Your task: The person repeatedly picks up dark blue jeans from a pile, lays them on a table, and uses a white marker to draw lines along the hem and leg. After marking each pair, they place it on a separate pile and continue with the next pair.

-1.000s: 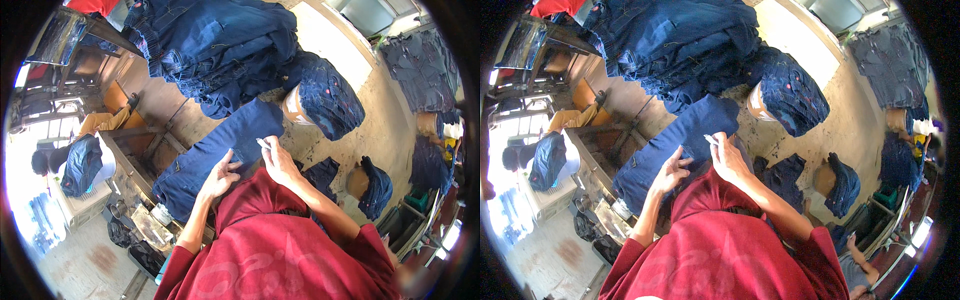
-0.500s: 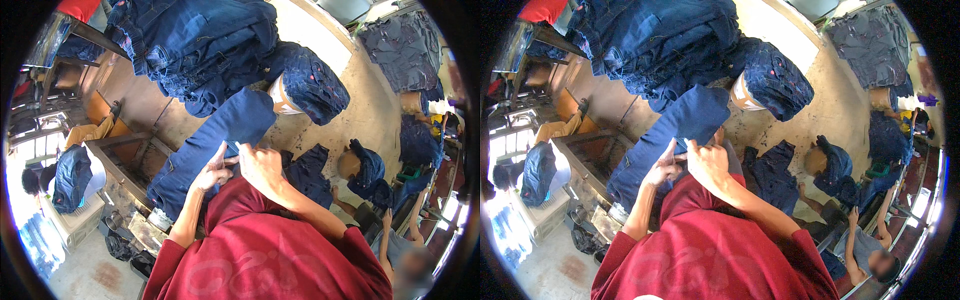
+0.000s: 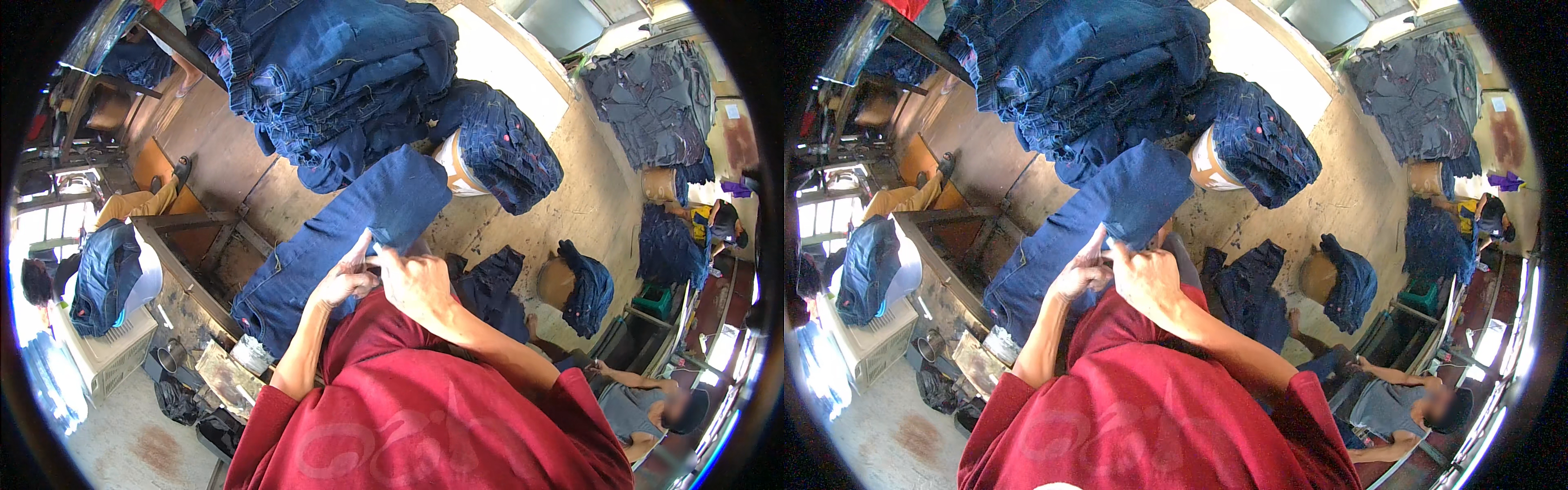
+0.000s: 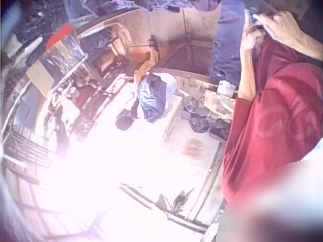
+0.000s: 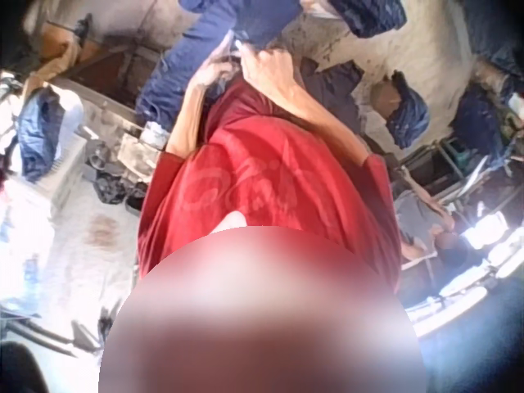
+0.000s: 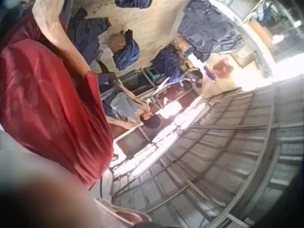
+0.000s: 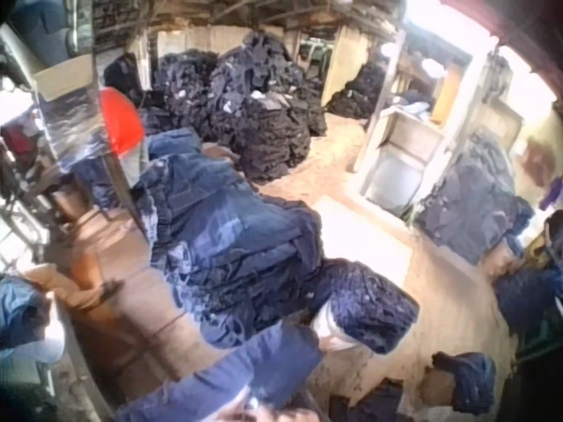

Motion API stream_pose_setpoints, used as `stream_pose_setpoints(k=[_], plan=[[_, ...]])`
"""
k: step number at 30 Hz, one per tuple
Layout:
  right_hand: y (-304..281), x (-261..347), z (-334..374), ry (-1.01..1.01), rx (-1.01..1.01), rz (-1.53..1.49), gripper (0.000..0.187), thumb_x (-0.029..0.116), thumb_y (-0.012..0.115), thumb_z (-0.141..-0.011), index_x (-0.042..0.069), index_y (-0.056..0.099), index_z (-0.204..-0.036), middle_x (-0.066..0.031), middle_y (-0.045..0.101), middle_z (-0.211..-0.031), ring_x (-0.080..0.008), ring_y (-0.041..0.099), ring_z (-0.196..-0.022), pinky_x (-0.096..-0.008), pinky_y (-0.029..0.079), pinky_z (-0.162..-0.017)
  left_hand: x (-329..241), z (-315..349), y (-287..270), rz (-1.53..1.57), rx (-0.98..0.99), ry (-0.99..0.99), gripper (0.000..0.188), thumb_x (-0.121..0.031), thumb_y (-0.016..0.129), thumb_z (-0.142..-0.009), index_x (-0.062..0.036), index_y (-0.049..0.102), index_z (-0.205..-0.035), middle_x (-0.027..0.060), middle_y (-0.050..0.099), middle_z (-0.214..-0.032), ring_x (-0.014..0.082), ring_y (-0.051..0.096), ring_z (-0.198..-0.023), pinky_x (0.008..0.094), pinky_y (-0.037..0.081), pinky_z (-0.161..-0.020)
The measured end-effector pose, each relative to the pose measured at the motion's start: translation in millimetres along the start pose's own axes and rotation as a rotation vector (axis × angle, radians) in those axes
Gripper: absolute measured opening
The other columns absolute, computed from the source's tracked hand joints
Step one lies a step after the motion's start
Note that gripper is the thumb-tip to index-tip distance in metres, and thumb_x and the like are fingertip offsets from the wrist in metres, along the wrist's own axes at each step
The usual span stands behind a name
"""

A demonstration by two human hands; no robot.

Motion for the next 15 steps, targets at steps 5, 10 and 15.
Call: stream_pose_setpoints(k=[5, 10, 15], plan=[[10.6, -8.3, 2.6, 0.073, 0.078, 0.113, 0.027, 0.017, 0.067, -0.095, 0.007, 0.069, -0.120, -0.0131, 0.074, -0.066, -0.0290, 0.074, -0.053, -0.0441, 0.059, -0.050, -9.1, 0.8, 9.0, 0.005, 0.082, 0.030, 0.121, 0.018, 0.053, -0.084, -0.0285, -0.004, -0.180, 0.0201, 0.058, -0.161, 0.0068, 0.047, -0.063, 0.0250, 0.041, -0.056], [10.5, -9.9, 8.6, 0.071, 0.058, 0.123, 0.029, 0.017, 0.068, -0.096, 0.006, 0.069, -0.122, -0.0102, 0.073, -0.063, -0.0282, 0.072, -0.051, -0.0431, 0.059, -0.051, -9.5, -1.6, 10.2, -0.014, 0.049, 0.037, 0.125, 0.015, 0.056, -0.081, -0.0298, -0.005, -0.180, 0.0176, 0.064, -0.152, 0.0067, 0.042, -0.059, 0.0252, 0.037, -0.053], [8.4, -10.3, 12.8, 0.057, 0.059, 0.132, 0.027, 0.016, 0.067, -0.096, 0.004, 0.070, -0.121, -0.0104, 0.072, -0.062, -0.0280, 0.072, -0.051, -0.0443, 0.059, -0.051, -12.0, -2.6, 10.3, 0.009, 0.117, 0.104, 0.126, 0.014, 0.056, -0.080, -0.0323, -0.005, -0.180, 0.0198, 0.063, -0.157, 0.0058, 0.039, -0.055, 0.0243, 0.034, -0.050]])
Point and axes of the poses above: each hand's wrist, its own z-axis away from the middle knuckle, its own y-axis out of the palm, x = y × z, the point moved 9 cm from there along -z, towards the middle knuckle
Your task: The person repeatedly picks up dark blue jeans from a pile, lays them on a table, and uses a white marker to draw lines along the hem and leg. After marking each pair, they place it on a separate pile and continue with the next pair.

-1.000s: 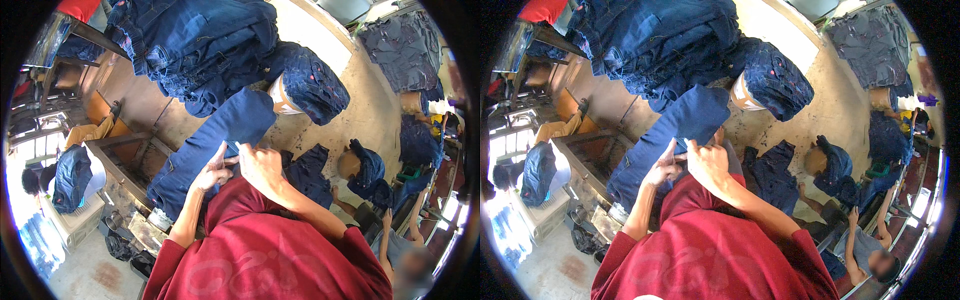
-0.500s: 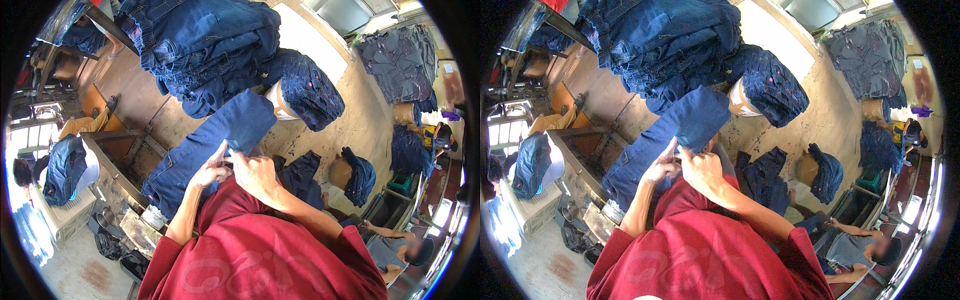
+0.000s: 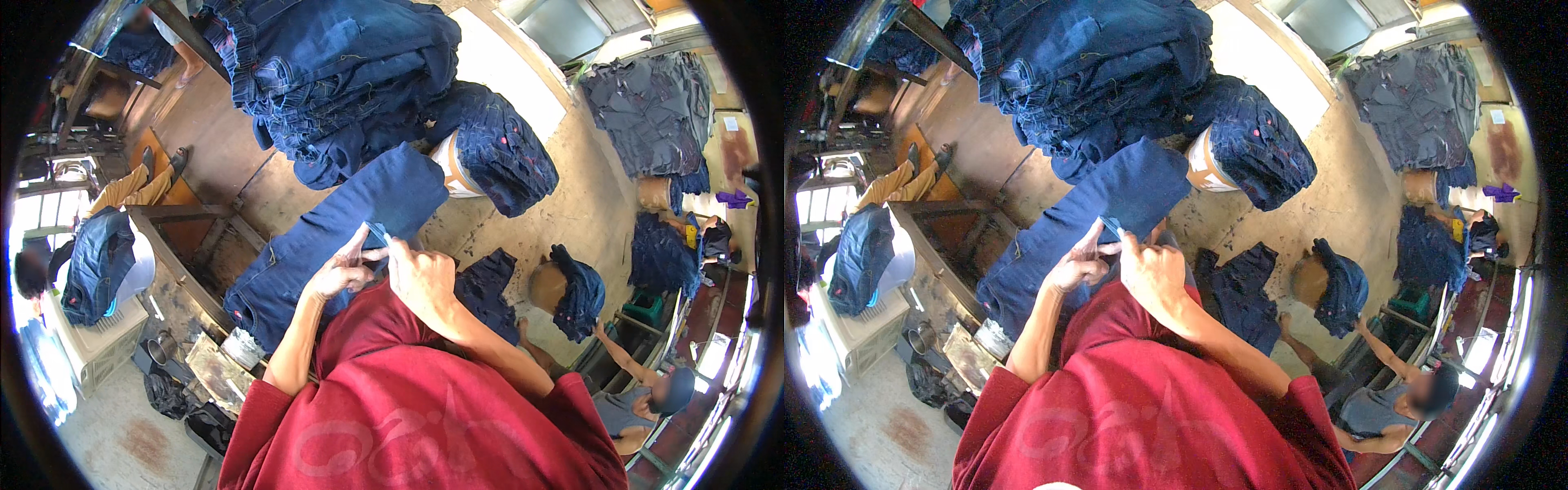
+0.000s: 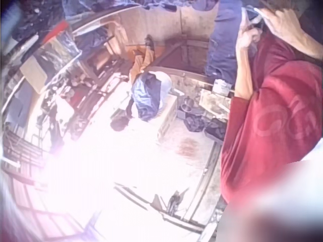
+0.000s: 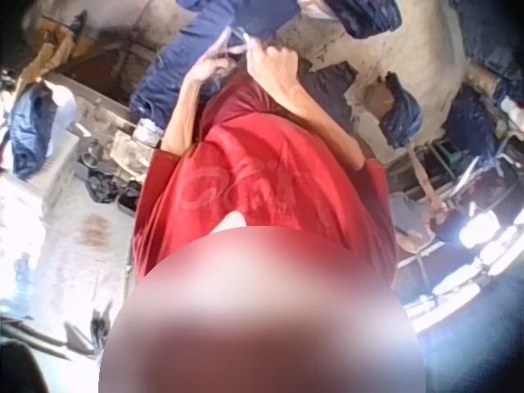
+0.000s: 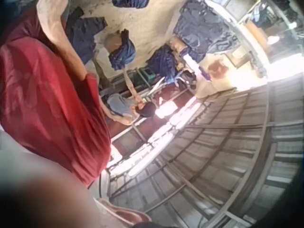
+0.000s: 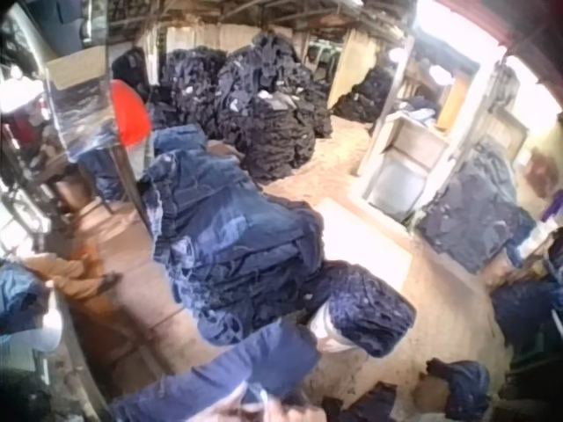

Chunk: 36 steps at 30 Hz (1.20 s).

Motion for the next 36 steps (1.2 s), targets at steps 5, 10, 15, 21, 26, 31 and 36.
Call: stream_pose_setpoints(k=[5, 10, 15, 21, 26, 31, 36], plan=[[-11.5, -5.8, 7.6, 0.012, -0.077, -0.022, 0.031, 0.018, 0.067, -0.096, 0.004, 0.071, -0.124, -0.0100, 0.072, -0.063, -0.0278, 0.072, -0.051, -0.0440, 0.058, -0.050, 6.9, -0.5, -9.1, -0.031, -0.050, -0.058, 0.122, 0.014, 0.056, -0.083, -0.0239, -0.007, -0.180, 0.0195, 0.057, -0.164, 0.0070, 0.043, -0.059, 0.0250, 0.040, -0.053], [-3.7, -3.6, 8.2, -0.025, -0.003, -0.028, 0.031, 0.018, 0.071, -0.094, 0.008, 0.072, -0.123, -0.0096, 0.071, -0.061, -0.0283, 0.071, -0.050, -0.0434, 0.058, -0.050, 5.8, -0.8, -6.9, -0.020, -0.051, -0.059, 0.122, 0.014, 0.057, -0.085, -0.0288, -0.006, -0.180, 0.0195, 0.058, -0.163, 0.0045, 0.040, -0.056, 0.0240, 0.034, -0.050], [1.8, -0.8, 5.2, -0.050, 0.027, -0.066, 0.033, 0.018, 0.070, -0.094, 0.009, 0.073, -0.126, -0.0110, 0.071, -0.060, -0.0293, 0.072, -0.050, -0.0446, 0.058, -0.049, -1.0, 0.3, -1.5, -0.029, -0.016, -0.056, 0.121, 0.015, 0.056, -0.084, -0.0270, -0.006, -0.180, 0.0193, 0.056, -0.165, 0.0056, 0.043, -0.060, 0.0243, 0.039, -0.053], [-1.9, 7.9, 5.1, -0.102, -0.013, -0.121, 0.027, 0.020, 0.068, -0.099, 0.011, 0.072, -0.124, -0.0089, 0.067, -0.056, -0.0292, 0.070, -0.048, -0.0453, 0.058, -0.047, -3.3, -0.1, -3.0, -0.045, -0.001, -0.051, 0.121, 0.015, 0.055, -0.084, -0.0267, -0.005, -0.180, 0.0184, 0.055, -0.166, 0.0058, 0.045, -0.064, 0.0244, 0.041, -0.056], [0.3, 3.7, -1.3, 0.023, -0.013, 0.034, 0.021, 0.022, 0.068, -0.102, 0.015, 0.072, -0.122, -0.0102, 0.069, -0.058, -0.0296, 0.072, -0.049, -0.0455, 0.058, -0.047, 4.7, -1.5, -9.0, -0.021, 0.010, -0.045, 0.121, 0.014, 0.058, -0.084, -0.0266, -0.003, -0.180, 0.0184, 0.058, -0.162, 0.0063, 0.045, -0.064, 0.0244, 0.042, -0.056], [5.0, 4.6, -4.2, 0.041, -0.008, 0.057, 0.023, 0.018, 0.068, -0.099, 0.010, 0.071, -0.120, -0.0103, 0.072, -0.063, -0.0284, 0.073, -0.051, -0.0449, 0.060, -0.049, 7.5, -5.7, -10.5, 0.008, 0.061, -0.016, 0.124, 0.014, 0.057, -0.081, -0.0305, -0.003, -0.180, 0.0178, 0.063, -0.155, 0.0064, 0.041, -0.060, 0.0233, 0.038, -0.054], [1.9, 7.6, -11.8, 0.015, -0.081, 0.035, 0.022, 0.020, 0.072, -0.100, 0.014, 0.071, -0.122, -0.0080, 0.069, -0.061, -0.0277, 0.072, -0.051, -0.0427, 0.057, -0.048, 13.6, -2.3, -19.1, -0.017, 0.008, -0.047, 0.122, 0.016, 0.054, -0.082, -0.0285, -0.002, -0.181, 0.0189, 0.061, -0.157, 0.0067, 0.044, -0.063, 0.0237, 0.041, -0.056]])
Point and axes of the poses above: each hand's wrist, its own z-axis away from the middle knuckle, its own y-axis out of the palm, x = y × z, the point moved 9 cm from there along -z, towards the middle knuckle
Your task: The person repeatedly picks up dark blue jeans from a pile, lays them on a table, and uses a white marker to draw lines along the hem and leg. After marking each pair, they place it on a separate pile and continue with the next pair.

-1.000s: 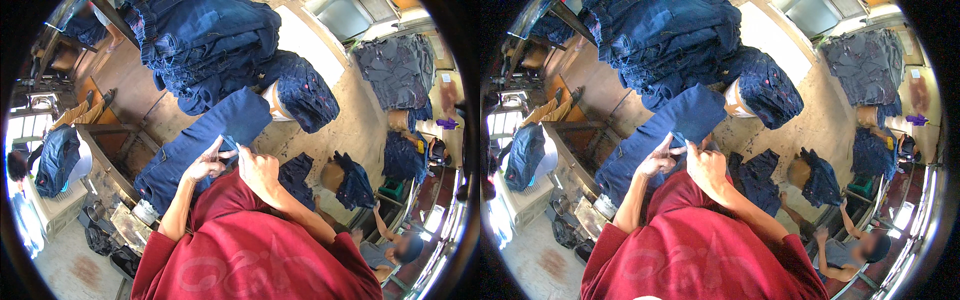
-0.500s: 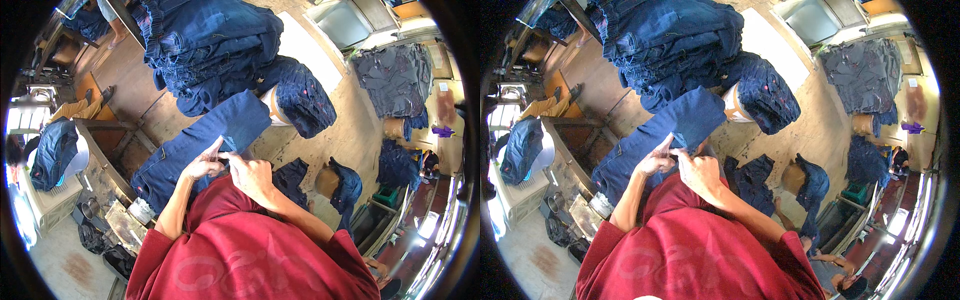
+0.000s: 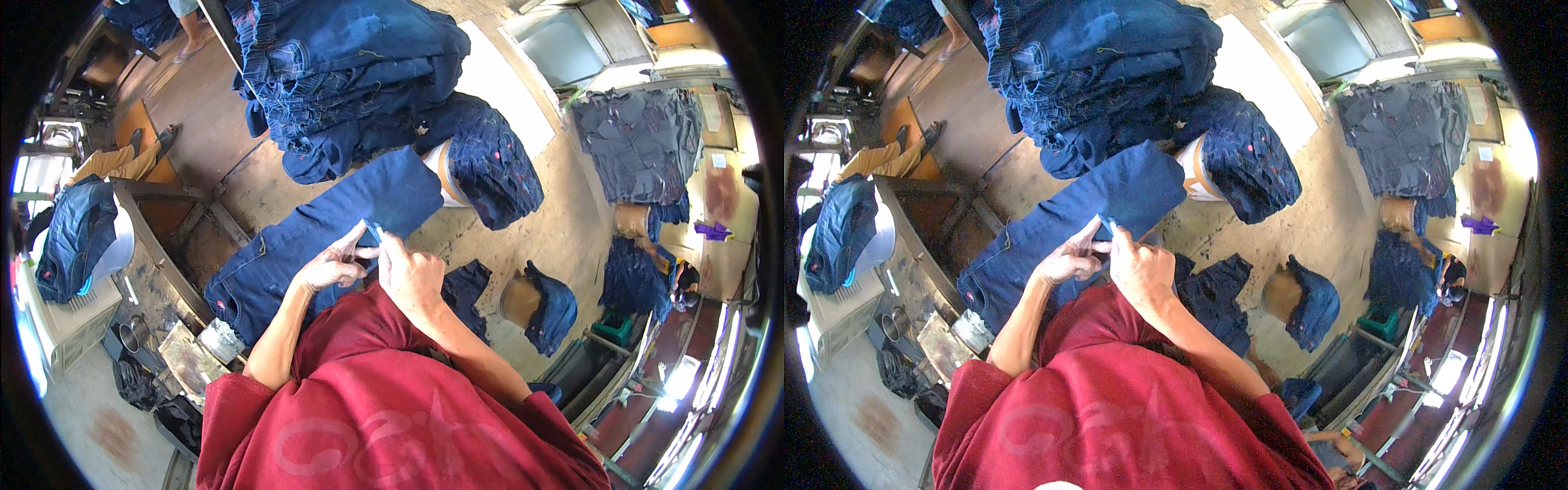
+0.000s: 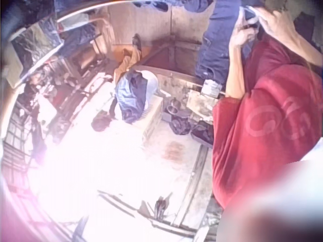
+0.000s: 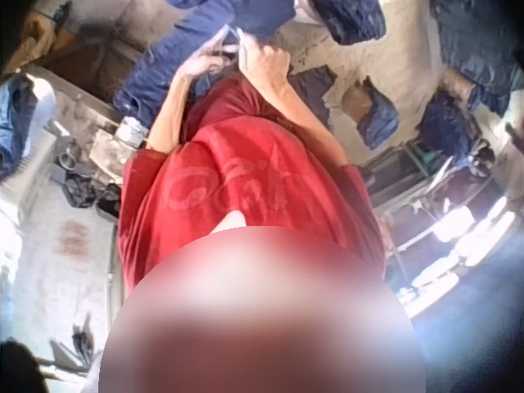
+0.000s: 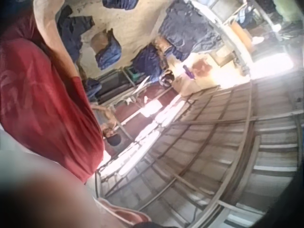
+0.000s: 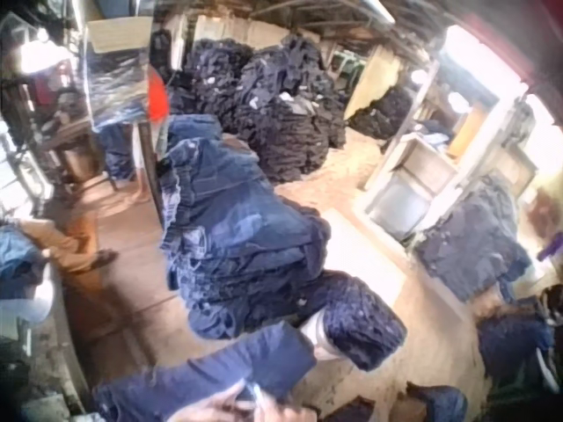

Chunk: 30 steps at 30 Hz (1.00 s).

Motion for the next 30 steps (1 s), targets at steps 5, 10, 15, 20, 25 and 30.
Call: stream_pose_setpoints(k=[5, 10, 15, 20, 25, 30], plan=[[-8.9, -2.3, -5.8, -0.164, 0.000, -0.162, 0.030, 0.019, 0.073, -0.098, 0.011, 0.070, -0.127, -0.0052, 0.074, -0.066, -0.0257, 0.075, -0.056, -0.0412, 0.061, -0.056, -1.1, -4.3, 5.6, -0.005, -0.031, 0.042, 0.124, 0.018, 0.054, -0.079, -0.0294, 0.000, -0.181, 0.0197, 0.062, -0.159, 0.0068, 0.052, -0.067, 0.0238, 0.045, -0.057], [0.8, -152.2, -16.1, 0.349, -0.097, -0.552, 0.028, 0.009, 0.063, -0.107, 0.004, 0.054, -0.133, -0.0194, 0.074, -0.098, -0.0367, 0.075, -0.085, -0.0460, 0.058, -0.076, -52.4, 71.1, -26.5, -0.882, -0.529, 0.206, 0.061, 0.007, 0.066, -0.091, -0.0132, 0.071, -0.149, 0.0155, 0.069, -0.153, 0.0174, 0.074, -0.088, 0.0324, 0.060, -0.076], [86.8, -295.7, 10.8, 1.122, 0.364, -0.879, 0.039, 0.043, 0.082, -0.102, 0.011, 0.064, -0.117, 0.0055, 0.048, -0.072, -0.0074, 0.047, -0.059, -0.0282, 0.039, -0.052, -47.2, 281.3, -103.8, -1.170, -1.805, -0.613, 0.072, -0.065, 0.063, -0.106, -0.0039, 0.072, -0.143, 0.0247, 0.081, -0.106, 0.0424, 0.075, -0.098, 0.0492, 0.057, -0.100], [147.9, -265.3, 17.5, 1.445, 0.526, -1.545, 0.047, 0.054, 0.086, -0.097, 0.017, 0.057, -0.100, 0.0113, 0.032, -0.064, -0.0038, 0.030, -0.049, -0.0244, 0.023, -0.045, -57.6, 243.6, -143.2, -0.891, -1.780, 0.019, 0.062, -0.053, 0.068, -0.109, 0.0065, 0.076, -0.096, 0.0157, 0.069, -0.075, 0.0189, 0.060, -0.076, 0.0427, 0.052, -0.079], [153.2, -319.8, -33.6, 1.351, 0.241, -1.419, 0.035, 0.034, 0.080, -0.106, 0.021, 0.052, -0.089, 0.0107, 0.035, -0.063, -0.0052, 0.028, -0.044, -0.0259, 0.025, -0.042, -74.8, 202.4, -79.1, -0.954, -1.805, 0.302, 0.054, -0.042, 0.074, -0.107, 0.0007, 0.071, -0.140, 0.0220, 0.069, -0.147, 0.0383, 0.062, -0.138, 0.0434, 0.044, -0.120], [137.9, -410.4, -94.5, 1.161, 0.163, -1.281, 0.040, 0.036, 0.083, -0.102, 0.020, 0.053, -0.081, 0.0092, 0.043, -0.063, -0.0050, 0.039, -0.045, -0.0277, 0.031, -0.042, 48.5, 160.1, 18.1, -1.165, -1.841, -0.334, 0.113, -0.059, 0.078, -0.096, 0.0027, 0.024, -0.174, 0.0311, 0.018, -0.181, 0.0519, 0.013, -0.167, 0.0635, 0.013, -0.135]])
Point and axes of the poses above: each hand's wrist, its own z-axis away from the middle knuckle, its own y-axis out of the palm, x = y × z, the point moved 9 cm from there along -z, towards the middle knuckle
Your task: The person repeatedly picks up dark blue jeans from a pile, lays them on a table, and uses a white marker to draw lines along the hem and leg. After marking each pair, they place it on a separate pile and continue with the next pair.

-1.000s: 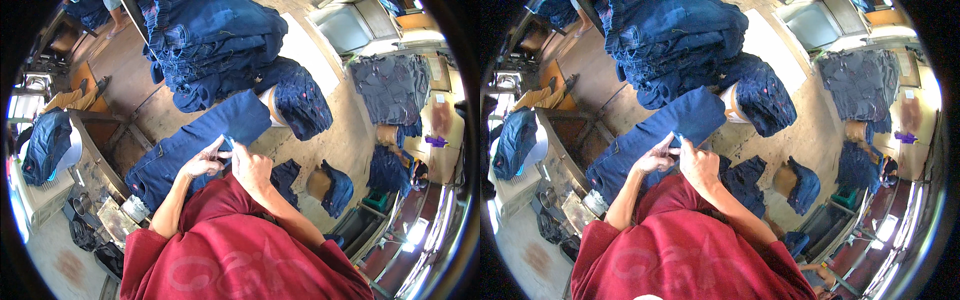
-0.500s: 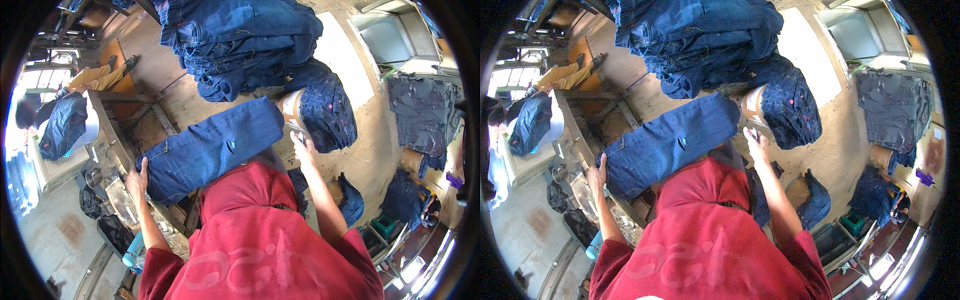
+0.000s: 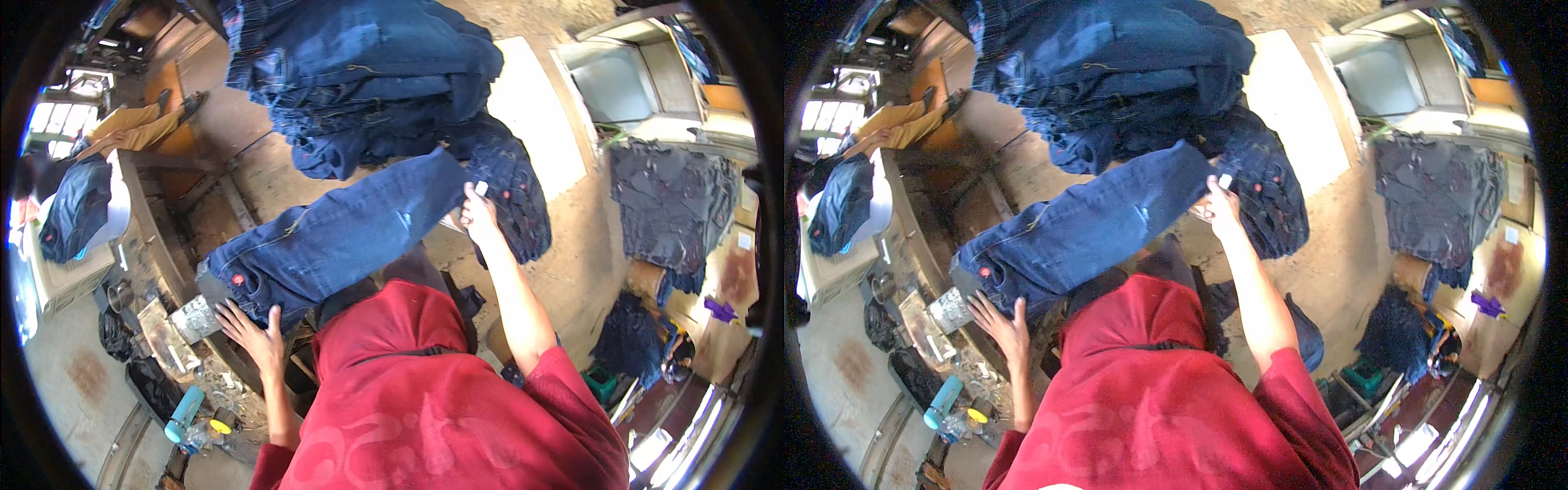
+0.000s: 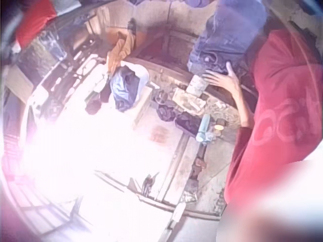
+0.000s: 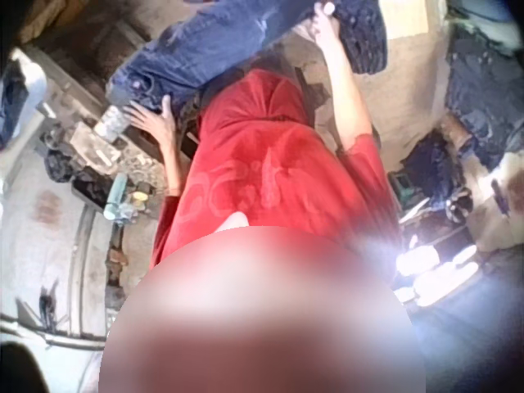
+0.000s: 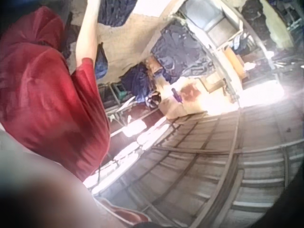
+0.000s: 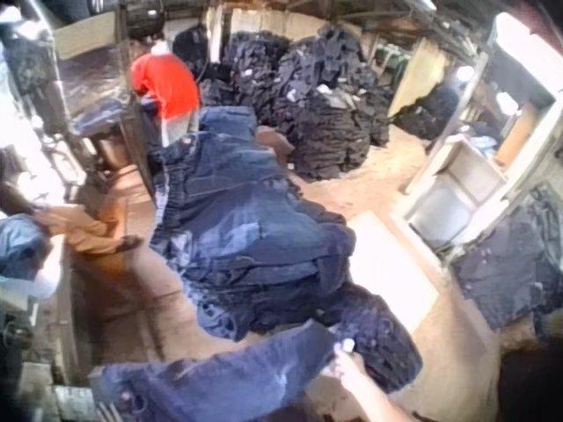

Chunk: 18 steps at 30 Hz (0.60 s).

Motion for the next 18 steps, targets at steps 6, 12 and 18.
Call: stream_pose_setpoints(k=[6, 12, 18], plan=[[31.9, 52.1, 79.4, -0.834, 0.027, 0.602, 0.038, 0.033, 0.088, -0.095, 0.003, 0.076, -0.117, -0.0137, 0.080, -0.103, -0.0220, 0.075, -0.092, -0.0386, 0.059, -0.078, -8.8, 47.8, 13.7, 0.240, -0.280, -0.001, 0.090, -0.042, 0.097, -0.084, 0.0047, 0.053, -0.148, 0.0293, 0.043, -0.164, 0.0469, 0.038, -0.153, 0.0630, 0.031, -0.125], [123.4, 7.7, 133.3, -0.825, 0.151, 0.855, 0.033, 0.037, 0.079, -0.103, 0.004, 0.079, -0.108, -0.0201, 0.078, -0.086, -0.0271, 0.077, -0.077, -0.0394, 0.057, -0.068, -6.8, 32.5, 2.6, 0.320, -0.232, -0.111, 0.088, -0.044, 0.101, -0.078, 0.0054, 0.059, -0.138, 0.0252, 0.063, -0.133, 0.0431, 0.056, -0.132, 0.0554, 0.043, -0.111], [74.1, 43.4, 118.6, -1.096, -0.229, 0.589, 0.038, 0.027, 0.071, -0.110, 0.000, 0.064, -0.085, -0.0076, 0.053, -0.061, -0.0151, 0.045, -0.055, -0.0400, 0.040, -0.054, -34.2, 22.7, -10.2, 0.183, -0.031, 0.099, 0.062, -0.041, 0.098, -0.080, 0.0081, 0.071, -0.107, 0.0217, 0.068, -0.111, 0.0402, 0.063, -0.110, 0.0531, 0.048, -0.102]])
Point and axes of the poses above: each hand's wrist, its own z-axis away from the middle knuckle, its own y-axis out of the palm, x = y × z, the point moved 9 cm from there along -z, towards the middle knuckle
